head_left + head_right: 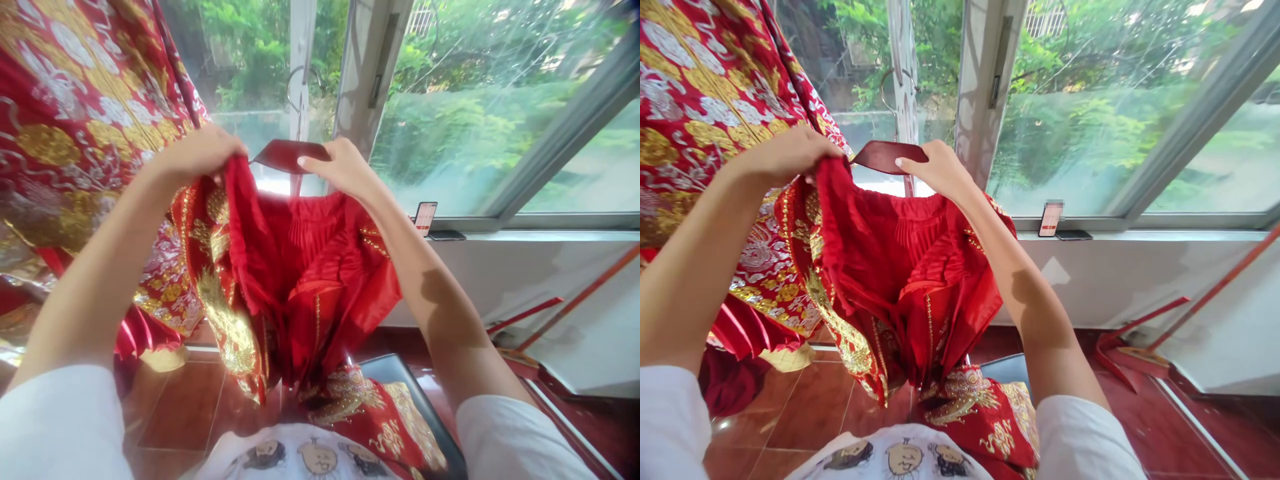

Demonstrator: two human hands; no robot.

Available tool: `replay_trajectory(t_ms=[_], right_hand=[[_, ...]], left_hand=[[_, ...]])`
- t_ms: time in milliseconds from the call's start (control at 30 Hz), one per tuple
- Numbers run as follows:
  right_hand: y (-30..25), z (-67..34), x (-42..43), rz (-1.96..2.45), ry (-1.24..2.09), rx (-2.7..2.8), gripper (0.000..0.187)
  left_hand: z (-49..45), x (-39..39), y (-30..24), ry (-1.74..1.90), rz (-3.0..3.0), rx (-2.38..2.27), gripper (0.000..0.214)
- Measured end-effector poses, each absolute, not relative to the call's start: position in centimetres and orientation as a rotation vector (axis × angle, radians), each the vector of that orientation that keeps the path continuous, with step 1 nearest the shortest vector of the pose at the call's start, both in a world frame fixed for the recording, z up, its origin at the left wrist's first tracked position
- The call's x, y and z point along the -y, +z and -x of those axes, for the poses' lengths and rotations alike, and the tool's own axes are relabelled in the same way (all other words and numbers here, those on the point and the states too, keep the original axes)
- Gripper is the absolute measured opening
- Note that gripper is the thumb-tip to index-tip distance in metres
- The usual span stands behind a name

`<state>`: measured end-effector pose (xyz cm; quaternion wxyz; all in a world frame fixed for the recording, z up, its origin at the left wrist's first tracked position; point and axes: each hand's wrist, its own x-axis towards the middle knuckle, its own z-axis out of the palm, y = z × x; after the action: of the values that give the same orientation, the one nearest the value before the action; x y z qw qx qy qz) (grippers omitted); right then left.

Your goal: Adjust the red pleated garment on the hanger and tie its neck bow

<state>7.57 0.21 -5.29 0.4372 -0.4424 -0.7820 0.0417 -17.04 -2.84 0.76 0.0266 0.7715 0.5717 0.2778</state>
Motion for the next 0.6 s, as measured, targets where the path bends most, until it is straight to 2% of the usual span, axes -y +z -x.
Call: replay_trajectory(t_ms=[67, 200, 267, 333, 433, 600], right_hand=[[-5.4, -7.7, -0.3, 1.113, 0.060, 1.950, 0.030], [-5.7, -7.7, -0.4, 1.119, -0.038, 1.963, 0.029], [-5.8, -7.8, 0.0, 1.135, -0.084, 1.974, 0.028], [-5.9, -8.3, 0.9, 1.165, -0.149, 1.964, 0.024], [-6.7, -9.8, 3.3, 1.252, -0.295, 1.891, 0.020], [-9.7, -11.9, 6.8, 1.371, -0.541, 1.613, 0.029]], left_hand=[[16.4, 3.1, 0.3, 0.677, -2.520, -1.745, 0.042], [15.2, 2.7, -0.7, 0.995, -2.773, -1.832, 0.055], [14.8, 1.9, -1.5, 0.854, -2.796, -1.829, 0.058], [14.8, 1.0, -2.4, 0.745, -2.759, -1.840, 0.058], [15.3, 0.1, -3.5, 0.857, -2.764, -1.819, 0.054], [14.6, 0.5, -3.8, 1.081, -2.922, -1.624, 0.048]])
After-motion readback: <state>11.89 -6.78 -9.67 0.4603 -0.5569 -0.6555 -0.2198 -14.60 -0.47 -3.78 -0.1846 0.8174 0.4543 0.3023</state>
